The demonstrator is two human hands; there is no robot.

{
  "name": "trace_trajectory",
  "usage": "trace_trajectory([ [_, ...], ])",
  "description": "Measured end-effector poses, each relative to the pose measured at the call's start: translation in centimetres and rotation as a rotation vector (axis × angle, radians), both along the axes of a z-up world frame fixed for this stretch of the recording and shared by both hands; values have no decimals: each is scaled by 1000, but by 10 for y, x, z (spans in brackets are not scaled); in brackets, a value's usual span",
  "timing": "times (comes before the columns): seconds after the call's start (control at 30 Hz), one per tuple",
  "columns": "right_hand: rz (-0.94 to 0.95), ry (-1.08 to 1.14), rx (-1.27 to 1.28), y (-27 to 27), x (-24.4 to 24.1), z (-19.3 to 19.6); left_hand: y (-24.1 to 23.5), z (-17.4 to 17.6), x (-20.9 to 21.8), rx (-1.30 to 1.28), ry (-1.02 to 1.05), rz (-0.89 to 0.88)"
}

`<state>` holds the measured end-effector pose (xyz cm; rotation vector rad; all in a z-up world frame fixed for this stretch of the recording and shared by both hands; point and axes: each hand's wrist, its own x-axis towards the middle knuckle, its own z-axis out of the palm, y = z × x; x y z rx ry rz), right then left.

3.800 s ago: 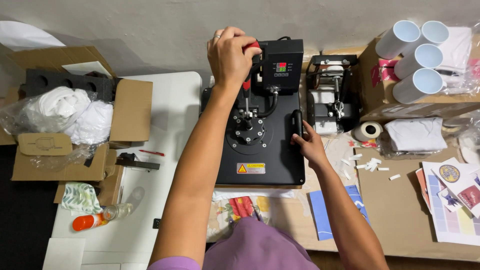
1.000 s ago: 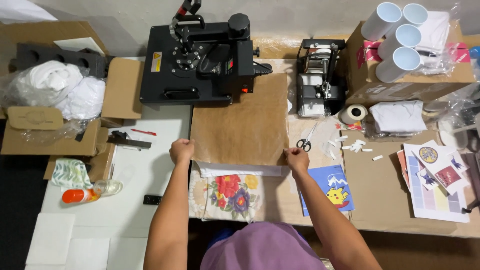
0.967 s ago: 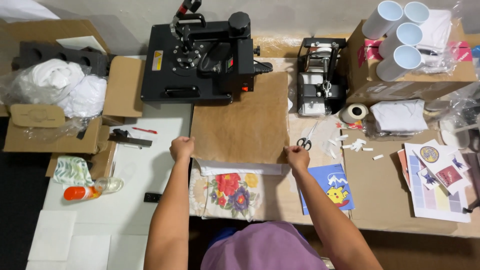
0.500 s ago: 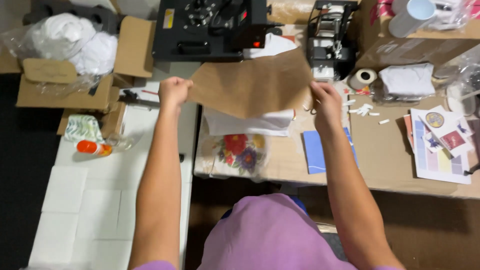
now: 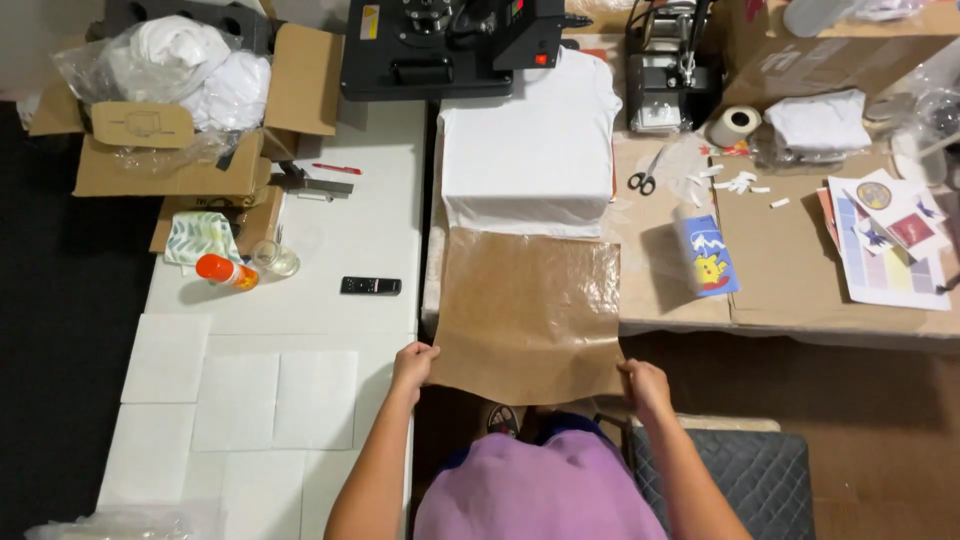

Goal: Cutting out printed designs with scissors and positioning them on a white t-shirt in preparation for heat pressing.

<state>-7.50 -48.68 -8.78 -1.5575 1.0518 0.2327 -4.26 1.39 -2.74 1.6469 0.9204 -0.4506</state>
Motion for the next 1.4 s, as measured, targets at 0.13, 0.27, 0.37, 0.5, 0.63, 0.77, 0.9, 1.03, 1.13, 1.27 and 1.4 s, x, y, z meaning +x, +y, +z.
trace_trajectory([
  [0.13, -95, -44, 192, 3, 17, 38, 22, -23, 18, -130, 58, -21],
  [0.27, -142, -90, 406, -1, 74, 80, 23, -28, 78, -173, 53, -49],
  [0.37, -265, -121, 603, 2, 119, 113, 12, 47, 118, -302, 94, -104],
  [0.5, -337, -247, 746, 11, 157, 136, -3, 91, 141, -536, -111, 29],
  [0.63, -199, -488, 559, 19, 174, 109, -37, 86, 143, -476, -413, 131],
  [0.77, 284, -263, -240, 13, 146, 48, -45, 5, 128, 244, -216, -303],
  [0.9, 353, -75, -328, 14, 134, 29, -65, -7, 105, 382, -160, -250],
  [1.03, 407, -37, -246, 22, 120, 97, -72, 27, 96, 332, -145, -312],
  [1.13, 417, -11, -301, -27, 124, 44, -82, 65, 88, 319, -158, -366],
  [1.27, 552, 75, -293, -43, 120, 30, -91, 43, 71, 357, -95, -405],
  [1.4, 510, 115, -152, -38, 134, 70, -82, -26, 75, 534, -43, -181],
])
